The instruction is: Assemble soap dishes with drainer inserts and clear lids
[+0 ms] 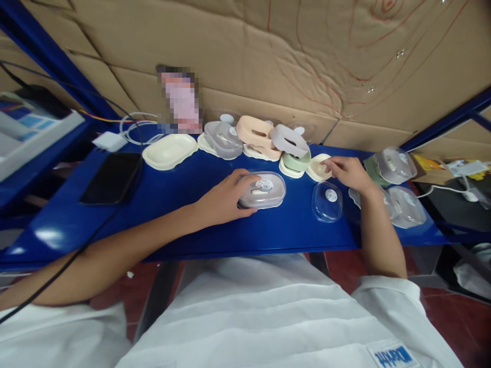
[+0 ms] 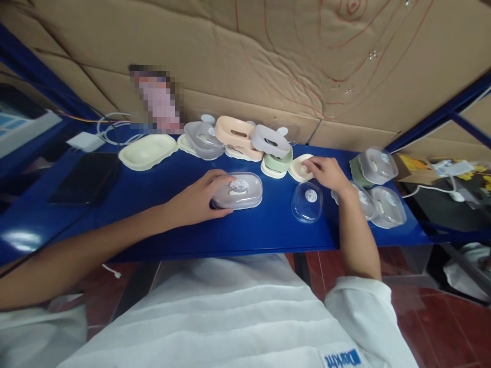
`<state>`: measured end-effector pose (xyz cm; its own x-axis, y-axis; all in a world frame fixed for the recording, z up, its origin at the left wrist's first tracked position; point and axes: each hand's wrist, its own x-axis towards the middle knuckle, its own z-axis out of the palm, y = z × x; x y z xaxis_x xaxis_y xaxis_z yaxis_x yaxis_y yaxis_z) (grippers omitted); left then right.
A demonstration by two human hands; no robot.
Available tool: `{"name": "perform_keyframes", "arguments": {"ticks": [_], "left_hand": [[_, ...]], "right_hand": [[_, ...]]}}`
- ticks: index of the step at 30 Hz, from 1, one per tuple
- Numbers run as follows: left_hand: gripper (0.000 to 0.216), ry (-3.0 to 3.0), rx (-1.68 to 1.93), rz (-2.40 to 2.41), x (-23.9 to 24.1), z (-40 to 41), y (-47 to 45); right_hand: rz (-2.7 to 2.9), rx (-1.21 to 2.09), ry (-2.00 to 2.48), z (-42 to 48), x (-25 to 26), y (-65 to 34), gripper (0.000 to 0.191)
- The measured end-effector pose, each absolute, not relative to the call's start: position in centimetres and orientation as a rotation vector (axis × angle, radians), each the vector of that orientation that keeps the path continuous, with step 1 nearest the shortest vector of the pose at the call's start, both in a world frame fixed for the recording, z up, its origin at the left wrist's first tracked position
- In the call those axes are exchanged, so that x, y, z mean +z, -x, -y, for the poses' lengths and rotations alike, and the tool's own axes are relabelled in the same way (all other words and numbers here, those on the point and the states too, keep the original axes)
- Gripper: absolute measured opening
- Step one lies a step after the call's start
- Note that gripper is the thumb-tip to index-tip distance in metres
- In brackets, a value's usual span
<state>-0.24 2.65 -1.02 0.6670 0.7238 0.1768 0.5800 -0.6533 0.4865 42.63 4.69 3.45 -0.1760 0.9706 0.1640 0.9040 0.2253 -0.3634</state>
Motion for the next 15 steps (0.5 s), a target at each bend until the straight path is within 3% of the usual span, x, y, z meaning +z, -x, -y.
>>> {"name": "perform_keyframes", "arguments": {"ticks": [3, 7, 9, 12, 15], "left_hand": [[0.080, -2.376, 0.602, -0.949, -0.6, -2.5, 0.2], [0.078, -2.265, 0.775, -0.739, -0.3, -1.7, -0.1], [0.079, -2.216, 0.823, -0.675, -0.5, -1.3, -0.3], [0.085, -2.142, 0.880, -0.637, -1.0, -1.0, -0.4], [0.082, -2.283, 0.864, -0.667, -1.4, -1.3, -0.2]], "right_hand": [[2.143, 0.111, 1.434, -2.7, 4.4, -38.6, 0.055], [2.414, 0.275, 0.937, 0.5, 3.9, -32.3, 0.086], [2.485, 0.349, 0.813, 1.3, 3.7, -30.8, 0.077], [2.419, 0.279, 0.857, 0.9, 4.2, -32.0, 0.067], [2.164, -0.046, 1.195, -0.9, 5.3, -35.9, 0.068]]}}
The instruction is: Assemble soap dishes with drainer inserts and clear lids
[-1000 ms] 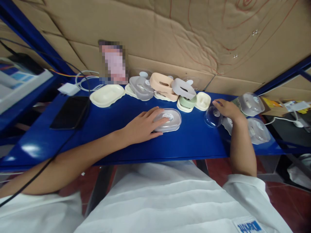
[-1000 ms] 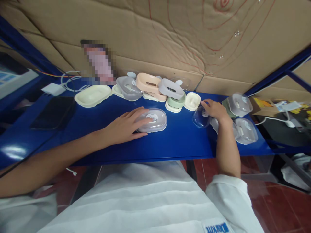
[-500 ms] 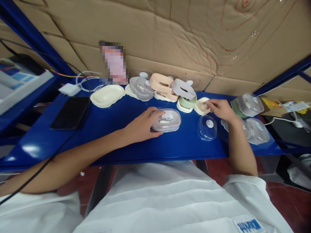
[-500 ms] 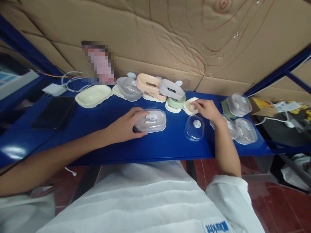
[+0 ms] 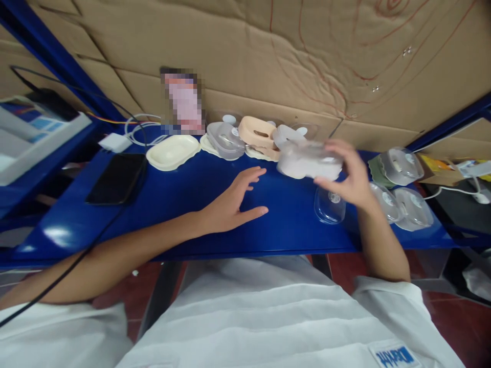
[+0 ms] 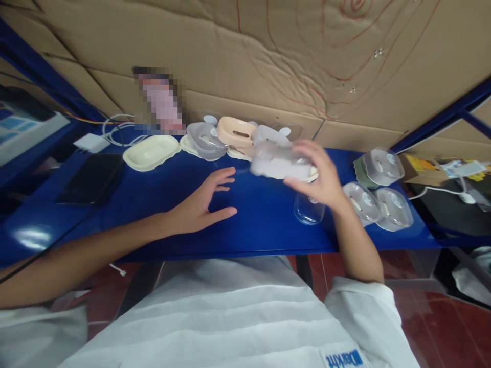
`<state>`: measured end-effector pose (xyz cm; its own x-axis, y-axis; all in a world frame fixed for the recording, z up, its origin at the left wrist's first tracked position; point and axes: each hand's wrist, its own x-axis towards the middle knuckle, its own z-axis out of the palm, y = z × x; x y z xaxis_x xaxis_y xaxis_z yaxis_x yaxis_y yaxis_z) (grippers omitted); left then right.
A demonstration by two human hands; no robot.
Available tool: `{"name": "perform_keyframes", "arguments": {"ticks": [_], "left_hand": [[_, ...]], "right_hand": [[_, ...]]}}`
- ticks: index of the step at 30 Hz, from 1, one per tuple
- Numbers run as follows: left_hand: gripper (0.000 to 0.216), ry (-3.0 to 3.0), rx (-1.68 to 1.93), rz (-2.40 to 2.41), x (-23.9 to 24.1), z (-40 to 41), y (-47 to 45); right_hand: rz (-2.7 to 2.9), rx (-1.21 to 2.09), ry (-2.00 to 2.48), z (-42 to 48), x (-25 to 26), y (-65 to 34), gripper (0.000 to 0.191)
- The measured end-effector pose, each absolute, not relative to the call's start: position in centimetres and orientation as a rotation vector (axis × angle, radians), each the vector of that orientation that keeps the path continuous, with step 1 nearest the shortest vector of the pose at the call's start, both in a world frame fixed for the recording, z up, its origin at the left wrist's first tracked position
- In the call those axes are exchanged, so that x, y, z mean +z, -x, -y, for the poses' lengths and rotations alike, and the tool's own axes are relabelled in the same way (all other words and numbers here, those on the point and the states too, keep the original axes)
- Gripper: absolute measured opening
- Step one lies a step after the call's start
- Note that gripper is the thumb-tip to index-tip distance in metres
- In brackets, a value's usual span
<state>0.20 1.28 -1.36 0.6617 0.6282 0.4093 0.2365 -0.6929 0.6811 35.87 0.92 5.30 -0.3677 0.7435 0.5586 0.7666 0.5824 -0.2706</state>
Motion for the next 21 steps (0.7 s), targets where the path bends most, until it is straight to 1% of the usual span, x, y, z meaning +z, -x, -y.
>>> {"name": "perform_keyframes", "arguments": {"ticks": [2, 4, 7, 9, 11, 16, 18, 21], "left_hand": [[0.068, -2.548, 0.751, -0.692, -1.5, -1.5, 0.0], [0.054, -2.797, 0.605, -0.680, -1.6, -1.6, 0.1], [0.045, -2.973, 0.470, -0.633, -1.9, -1.7, 0.0], [0.043, -3.008, 0.422, -0.618, -2.0, -1.7, 0.0], [0.042, -3.021, 0.384, -0.613, -2.1, -1.8, 0.0], [0.037, -3.031, 0.327, -0.609, -1.9, -1.9, 0.0], [0.037, -3.039, 0.314, -0.609, -1.8, -1.9, 0.0], [0.039, -3.046, 0.303, -0.601, -1.8, -1.9, 0.0]], "right_hand": [[1.917, -0.295, 1.487, -2.3, 5.6, -38.6, 0.067], [1.696, -0.432, 1.791, -3.6, 5.1, -40.6, 0.069], [1.487, -0.420, 2.198, -5.1, 3.6, -42.1, 0.071], [1.430, -0.363, 2.344, -5.9, 2.6, -42.5, 0.071], [1.433, -0.343, 2.402, -6.4, 1.7, -42.7, 0.070], [1.621, -0.427, 2.407, -6.3, 1.5, -42.5, 0.054], [1.820, -0.351, 2.295, -5.8, 1.8, -41.9, 0.048], [2.129, -0.139, 2.123, -4.7, 2.2, -40.2, 0.041]]}}
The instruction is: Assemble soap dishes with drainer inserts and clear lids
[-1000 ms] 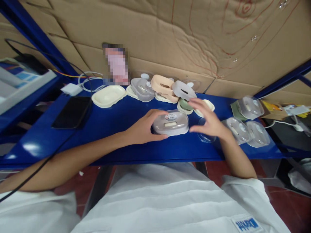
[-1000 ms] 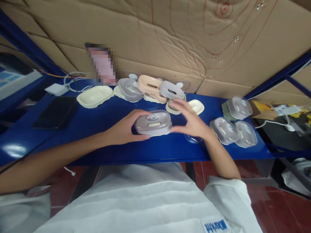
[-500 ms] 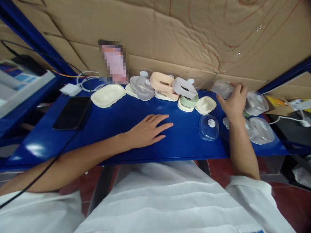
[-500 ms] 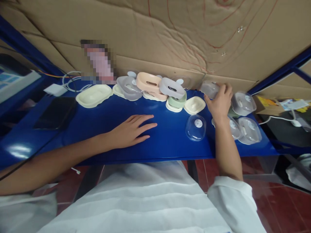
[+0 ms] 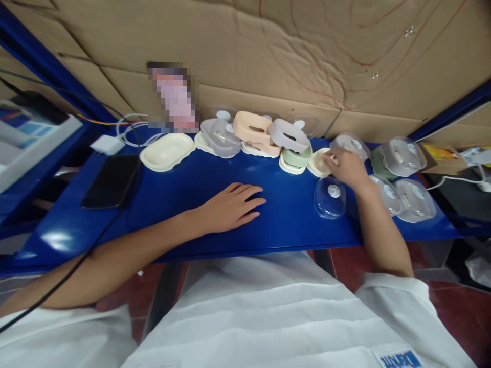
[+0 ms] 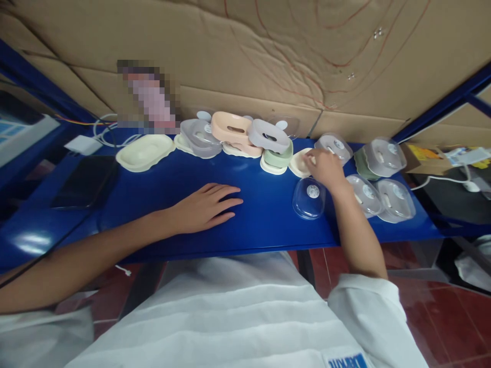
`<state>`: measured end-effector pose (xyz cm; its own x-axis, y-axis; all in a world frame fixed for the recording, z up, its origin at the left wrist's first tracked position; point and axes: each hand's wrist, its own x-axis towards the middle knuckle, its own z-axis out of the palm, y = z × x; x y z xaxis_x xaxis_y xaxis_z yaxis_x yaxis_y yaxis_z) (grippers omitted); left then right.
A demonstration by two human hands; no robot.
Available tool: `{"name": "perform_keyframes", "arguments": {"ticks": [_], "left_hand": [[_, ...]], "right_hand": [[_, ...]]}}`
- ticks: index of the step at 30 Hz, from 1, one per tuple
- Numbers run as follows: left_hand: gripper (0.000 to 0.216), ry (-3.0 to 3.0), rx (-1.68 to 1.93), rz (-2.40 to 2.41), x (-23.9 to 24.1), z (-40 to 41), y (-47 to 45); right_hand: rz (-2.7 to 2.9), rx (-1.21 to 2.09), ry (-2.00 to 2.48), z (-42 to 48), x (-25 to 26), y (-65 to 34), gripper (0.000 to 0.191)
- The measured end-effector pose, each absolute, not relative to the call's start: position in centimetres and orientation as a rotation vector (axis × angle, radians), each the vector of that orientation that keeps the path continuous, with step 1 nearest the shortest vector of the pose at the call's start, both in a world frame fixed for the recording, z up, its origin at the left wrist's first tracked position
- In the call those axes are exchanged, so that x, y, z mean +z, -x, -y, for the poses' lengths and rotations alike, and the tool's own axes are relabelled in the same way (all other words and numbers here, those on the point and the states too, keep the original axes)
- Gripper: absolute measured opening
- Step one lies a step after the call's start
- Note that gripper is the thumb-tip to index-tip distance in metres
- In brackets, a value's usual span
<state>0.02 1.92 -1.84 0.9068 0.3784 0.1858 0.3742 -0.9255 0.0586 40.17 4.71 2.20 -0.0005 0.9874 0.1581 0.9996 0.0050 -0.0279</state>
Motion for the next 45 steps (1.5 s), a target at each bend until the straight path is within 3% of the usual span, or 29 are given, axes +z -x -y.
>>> {"name": "perform_keyframes", "arguments": {"ticks": [4, 6, 9, 12, 16, 20, 25, 28, 32, 36, 45], "left_hand": [[0.038, -3.024, 0.331, -0.599, -1.9, -2.0, 0.0], [0.038, -3.018, 0.335, -0.602, -2.0, -2.0, -0.1], [0.036, -2.991, 0.354, -0.602, -2.1, -2.0, -0.1], [0.040, -2.974, 0.389, -0.611, -1.9, -1.9, -0.2], [0.053, -3.004, 0.537, -0.627, -1.4, -1.6, -0.1], [0.058, -3.003, 0.726, -0.550, -1.2, -1.5, 0.0], [0.062, -2.989, 0.576, -0.411, -1.9, -1.7, -0.2], [0.055, -2.987, 0.471, -0.390, -2.0, -1.7, -0.2], [0.030, -3.023, 0.473, -0.455, -1.5, -1.6, -0.2], [0.019, -3.035, 0.507, -0.767, -1.0, -1.6, -0.1], [0.026, -2.960, 0.460, -0.748, -0.9, -2.2, 0.4]], "right_hand": [[2.368, -0.026, 1.984, -3.4, 2.0, -37.9, 0.045], [2.423, -0.054, 1.979, -3.2, 1.8, -37.3, 0.038], [2.325, -0.098, 2.051, -3.4, 1.8, -37.4, 0.021], [2.087, -0.125, 1.999, -3.4, 2.5, -37.5, 0.022], [1.960, -0.132, 1.691, -1.8, 3.6, -35.5, 0.026], [2.187, 0.004, 1.250, 0.7, 3.4, -31.4, 0.026], [2.543, 0.346, 0.739, 1.4, 1.9, -28.7, 0.030], [2.474, 0.196, 0.913, 0.2, 1.4, -29.9, 0.032], [2.291, -0.147, 1.397, -2.3, 0.7, -33.1, 0.039], [2.237, -0.162, 1.647, -4.1, -0.1, -35.3, 0.039], [2.430, 0.050, 1.150, -1.1, 1.0, -31.7, 0.034]]}}
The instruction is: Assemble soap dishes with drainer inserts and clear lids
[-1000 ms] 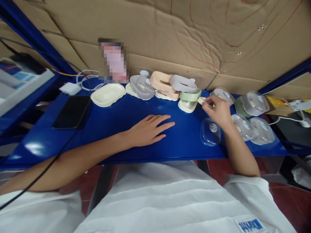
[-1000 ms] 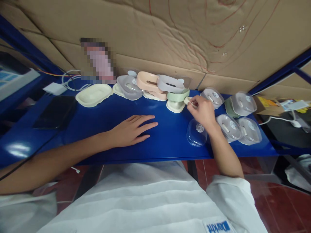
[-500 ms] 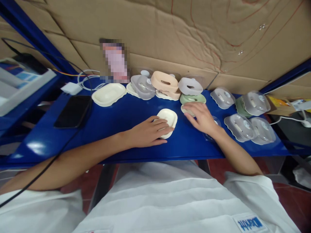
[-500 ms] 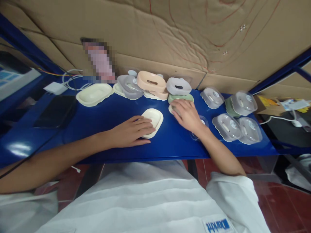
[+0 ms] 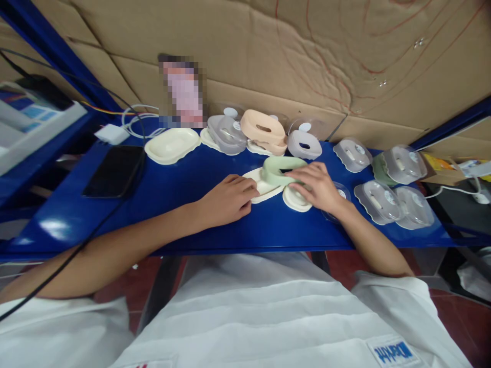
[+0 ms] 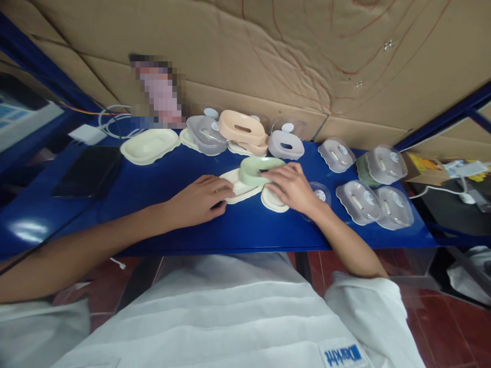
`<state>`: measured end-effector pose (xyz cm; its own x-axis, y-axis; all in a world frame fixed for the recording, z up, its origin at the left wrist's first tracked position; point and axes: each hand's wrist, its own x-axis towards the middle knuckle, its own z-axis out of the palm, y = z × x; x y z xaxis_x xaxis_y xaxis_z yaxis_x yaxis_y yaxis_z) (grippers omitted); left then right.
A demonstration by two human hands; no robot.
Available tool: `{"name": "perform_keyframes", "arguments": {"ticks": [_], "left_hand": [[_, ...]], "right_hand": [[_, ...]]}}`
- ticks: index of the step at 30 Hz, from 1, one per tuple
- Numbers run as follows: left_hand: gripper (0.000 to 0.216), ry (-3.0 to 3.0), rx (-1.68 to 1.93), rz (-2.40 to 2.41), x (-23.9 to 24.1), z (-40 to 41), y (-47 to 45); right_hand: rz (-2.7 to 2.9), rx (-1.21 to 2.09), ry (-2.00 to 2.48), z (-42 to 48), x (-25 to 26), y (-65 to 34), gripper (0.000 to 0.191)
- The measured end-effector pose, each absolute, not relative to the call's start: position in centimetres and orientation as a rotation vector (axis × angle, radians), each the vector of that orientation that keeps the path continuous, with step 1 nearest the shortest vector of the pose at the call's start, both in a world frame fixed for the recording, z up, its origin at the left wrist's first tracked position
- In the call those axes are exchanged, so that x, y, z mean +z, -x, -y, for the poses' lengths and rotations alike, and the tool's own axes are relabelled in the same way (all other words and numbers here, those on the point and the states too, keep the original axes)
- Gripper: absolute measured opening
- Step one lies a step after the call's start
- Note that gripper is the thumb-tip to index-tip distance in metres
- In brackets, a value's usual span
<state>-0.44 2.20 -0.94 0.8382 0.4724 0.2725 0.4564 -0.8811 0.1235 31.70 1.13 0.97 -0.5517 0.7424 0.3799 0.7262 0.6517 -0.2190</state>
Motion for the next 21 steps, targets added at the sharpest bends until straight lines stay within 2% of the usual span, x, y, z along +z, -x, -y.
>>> {"name": "perform_keyframes", "arguments": {"ticks": [5, 10, 13, 21], "left_hand": [[0.020, -3.062, 0.520, -0.924, -0.3, -1.6, 0.2], [0.037, -3.069, 0.552, -0.920, 0.1, -1.4, 0.1], [0.034, -3.084, 0.448, -0.865, -0.1, -1.5, 0.1], [0.023, -3.137, 0.367, -0.846, 0.1, -1.5, 0.2]], "right_hand": [[2.528, 0.165, 0.991, -0.1, 0.6, -29.3, 0.034], [2.519, 0.285, 0.859, -0.7, -0.3, -28.2, 0.041], [2.532, 0.337, 0.787, -0.6, -0.5, -27.8, 0.044], [2.572, 0.216, 0.902, -0.1, 1.4, -29.8, 0.044]]}}
